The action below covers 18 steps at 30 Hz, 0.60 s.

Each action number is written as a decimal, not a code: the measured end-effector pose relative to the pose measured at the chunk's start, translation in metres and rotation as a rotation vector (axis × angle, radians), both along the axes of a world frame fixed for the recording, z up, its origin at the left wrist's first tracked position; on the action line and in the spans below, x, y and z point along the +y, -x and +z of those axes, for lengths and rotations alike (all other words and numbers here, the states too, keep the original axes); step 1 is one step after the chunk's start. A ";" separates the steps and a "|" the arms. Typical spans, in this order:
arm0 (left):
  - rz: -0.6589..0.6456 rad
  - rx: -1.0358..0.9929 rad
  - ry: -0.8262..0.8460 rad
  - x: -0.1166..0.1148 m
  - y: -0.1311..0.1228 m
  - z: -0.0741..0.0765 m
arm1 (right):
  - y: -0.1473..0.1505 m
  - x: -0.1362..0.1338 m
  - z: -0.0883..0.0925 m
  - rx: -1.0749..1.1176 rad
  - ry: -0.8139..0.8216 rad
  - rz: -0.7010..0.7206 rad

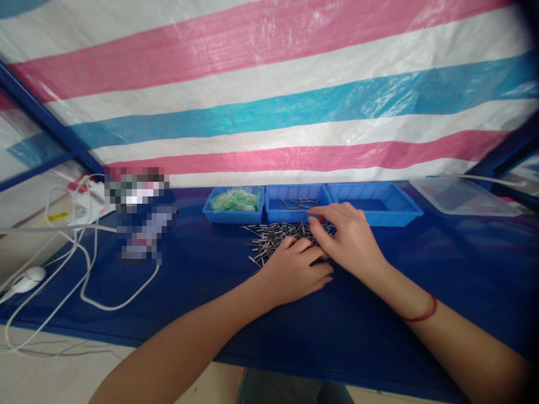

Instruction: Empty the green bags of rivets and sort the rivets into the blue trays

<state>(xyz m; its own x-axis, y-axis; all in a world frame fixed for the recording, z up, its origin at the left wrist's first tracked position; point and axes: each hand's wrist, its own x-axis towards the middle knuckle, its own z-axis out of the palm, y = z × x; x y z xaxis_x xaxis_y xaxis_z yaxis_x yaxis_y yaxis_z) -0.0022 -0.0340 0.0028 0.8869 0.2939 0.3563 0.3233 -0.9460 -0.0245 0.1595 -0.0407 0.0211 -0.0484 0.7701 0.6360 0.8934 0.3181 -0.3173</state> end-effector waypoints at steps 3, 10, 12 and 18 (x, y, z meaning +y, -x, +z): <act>0.007 -0.021 -0.024 0.001 0.001 -0.002 | 0.000 0.000 -0.001 0.010 0.008 0.018; -0.005 -0.082 -0.003 0.000 0.000 0.000 | -0.003 -0.003 0.001 0.152 0.041 0.083; 0.051 -0.144 0.094 0.002 0.002 0.007 | -0.003 -0.006 0.004 0.268 0.089 0.116; 0.230 -0.528 0.439 0.014 0.016 0.020 | 0.005 -0.014 0.004 0.468 0.310 0.288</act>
